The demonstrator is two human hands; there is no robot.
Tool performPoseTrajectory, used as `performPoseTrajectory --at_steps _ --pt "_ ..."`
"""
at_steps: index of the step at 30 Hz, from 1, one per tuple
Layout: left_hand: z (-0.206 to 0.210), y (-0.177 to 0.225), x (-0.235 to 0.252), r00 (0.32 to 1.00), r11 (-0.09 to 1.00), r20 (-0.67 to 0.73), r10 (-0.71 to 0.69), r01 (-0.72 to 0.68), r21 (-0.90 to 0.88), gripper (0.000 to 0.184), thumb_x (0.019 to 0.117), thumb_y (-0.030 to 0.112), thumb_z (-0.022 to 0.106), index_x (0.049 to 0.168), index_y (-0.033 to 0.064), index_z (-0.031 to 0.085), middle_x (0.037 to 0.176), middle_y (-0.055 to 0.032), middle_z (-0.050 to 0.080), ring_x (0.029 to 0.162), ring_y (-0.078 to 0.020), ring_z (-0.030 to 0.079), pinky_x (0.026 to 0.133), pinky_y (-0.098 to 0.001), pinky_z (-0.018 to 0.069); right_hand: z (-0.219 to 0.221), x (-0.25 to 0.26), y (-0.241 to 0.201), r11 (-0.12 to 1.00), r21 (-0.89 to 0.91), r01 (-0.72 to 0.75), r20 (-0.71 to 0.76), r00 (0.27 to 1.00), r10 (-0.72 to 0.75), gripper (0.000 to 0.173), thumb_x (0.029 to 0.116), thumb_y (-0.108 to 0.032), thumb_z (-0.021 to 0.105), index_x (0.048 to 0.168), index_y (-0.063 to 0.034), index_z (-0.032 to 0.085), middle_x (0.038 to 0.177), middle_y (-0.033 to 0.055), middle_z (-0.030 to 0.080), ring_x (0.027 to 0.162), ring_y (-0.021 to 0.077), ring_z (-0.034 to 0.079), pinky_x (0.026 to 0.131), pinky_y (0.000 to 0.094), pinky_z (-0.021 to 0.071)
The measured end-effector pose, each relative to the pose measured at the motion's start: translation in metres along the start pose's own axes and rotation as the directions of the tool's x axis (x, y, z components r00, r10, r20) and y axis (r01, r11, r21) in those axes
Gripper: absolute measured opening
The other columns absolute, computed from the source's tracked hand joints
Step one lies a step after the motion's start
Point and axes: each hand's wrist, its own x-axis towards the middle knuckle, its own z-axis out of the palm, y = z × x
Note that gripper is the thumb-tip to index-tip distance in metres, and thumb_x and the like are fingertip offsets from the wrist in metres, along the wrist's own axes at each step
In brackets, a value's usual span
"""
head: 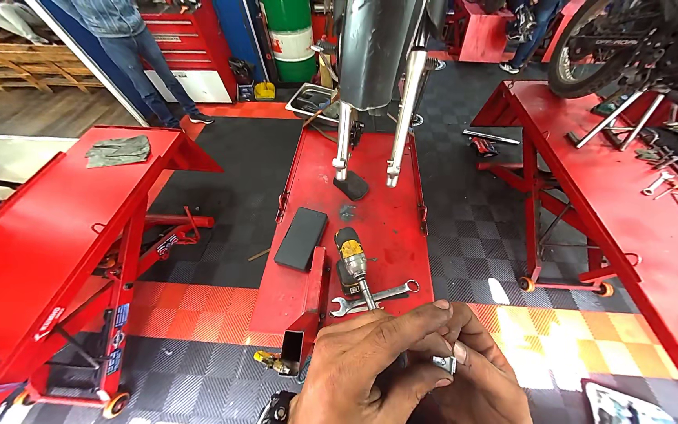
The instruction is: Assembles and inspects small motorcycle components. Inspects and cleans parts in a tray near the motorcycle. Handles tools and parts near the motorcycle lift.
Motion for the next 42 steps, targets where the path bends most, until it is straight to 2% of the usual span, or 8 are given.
performPoseTrajectory --at_steps 4,12,19,22,27,42 --pt "0.0005 0.0009 -0.0011 1.0 1.0 -0.001 -0.003 0.003 0.005 0.044 0.089 0.012 0.08 0.13 0.0037 0.066 0.104 -0.0021 0.078 0.095 -0.0113 0.073 0.091 -0.03 0.0611 0.0013 -0.0015 0.0008 0.999 0.034 -0.024 -0.015 1.0 0.024 0.018 0.1002 -0.007 0.06 0.117 -0.0029 0.067 0.104 0.0097 0.07 0.092 0.0138 0.07 0.076 0.0296 0.0607" --pt "0.0004 0.0046 -0.0014 1.0 1.0 0.019 0.0 -0.001 0.021 0.045 0.0898 0.011 0.079 0.132 0.0041 0.066 0.105 -0.0017 0.078 0.094 -0.0106 0.073 0.088 -0.0285 0.0614 0.001 -0.0041 0.0021 1.0 0.006 -0.02 -0.027 0.999 0.02 0.019 0.101 -0.01 0.06 0.118 -0.0046 0.066 0.103 0.008 0.069 0.092 0.013 0.069 0.081 0.031 0.0591" --pt "0.003 0.0056 -0.002 1.0 0.999 0.009 0.004 -0.004 0.032 0.044 0.0898 0.011 0.079 0.131 0.0032 0.066 0.105 -0.0017 0.078 0.097 -0.0115 0.073 0.091 -0.029 0.0612 -0.0007 -0.0043 0.0027 1.0 0.008 0.026 -0.001 1.0 -0.026 0.02 0.1011 -0.011 0.059 0.119 -0.0041 0.066 0.104 0.0086 0.069 0.093 0.0135 0.068 0.083 0.0309 0.0585" --pt "0.0037 0.0041 -0.0022 1.0 0.999 -0.009 0.004 -0.004 0.036 0.043 0.0898 0.01 0.079 0.13 0.0023 0.066 0.105 -0.0027 0.078 0.096 -0.0124 0.074 0.089 -0.0295 0.0625 -0.0017 -0.0031 0.0014 0.999 -0.012 0.048 0.007 0.999 -0.048 0.022 0.0997 -0.011 0.062 0.12 -0.0043 0.066 0.106 0.0094 0.07 0.094 0.0138 0.069 0.081 0.0295 0.0588" --pt "0.0037 0.0019 -0.0011 1.0 1.0 -0.001 0.005 -0.005 0.027 0.043 0.0899 0.011 0.079 0.13 0.0019 0.066 0.105 -0.0024 0.078 0.099 -0.013 0.074 0.091 -0.0308 0.0617 -0.0028 -0.0027 -0.0007 0.993 -0.091 0.081 0.007 0.997 -0.081 0.024 0.0979 -0.009 0.063 0.121 -0.005 0.066 0.105 0.007 0.07 0.096 0.0111 0.067 0.088 0.0299 0.0559" --pt "0.002 -0.0011 0.0011 1.0 1.0 0.011 0.003 -0.003 0.022 0.042 0.0901 0.01 0.079 0.129 0.003 0.066 0.105 -0.0024 0.078 0.096 -0.0118 0.073 0.089 -0.0292 0.0615 -0.0023 0.0001 -0.0024 0.99 -0.132 0.049 -0.013 0.999 -0.051 0.021 0.1002 -0.009 0.061 0.119 -0.0056 0.067 0.105 0.006 0.071 0.095 0.0103 0.068 0.085 0.0286 0.0578"
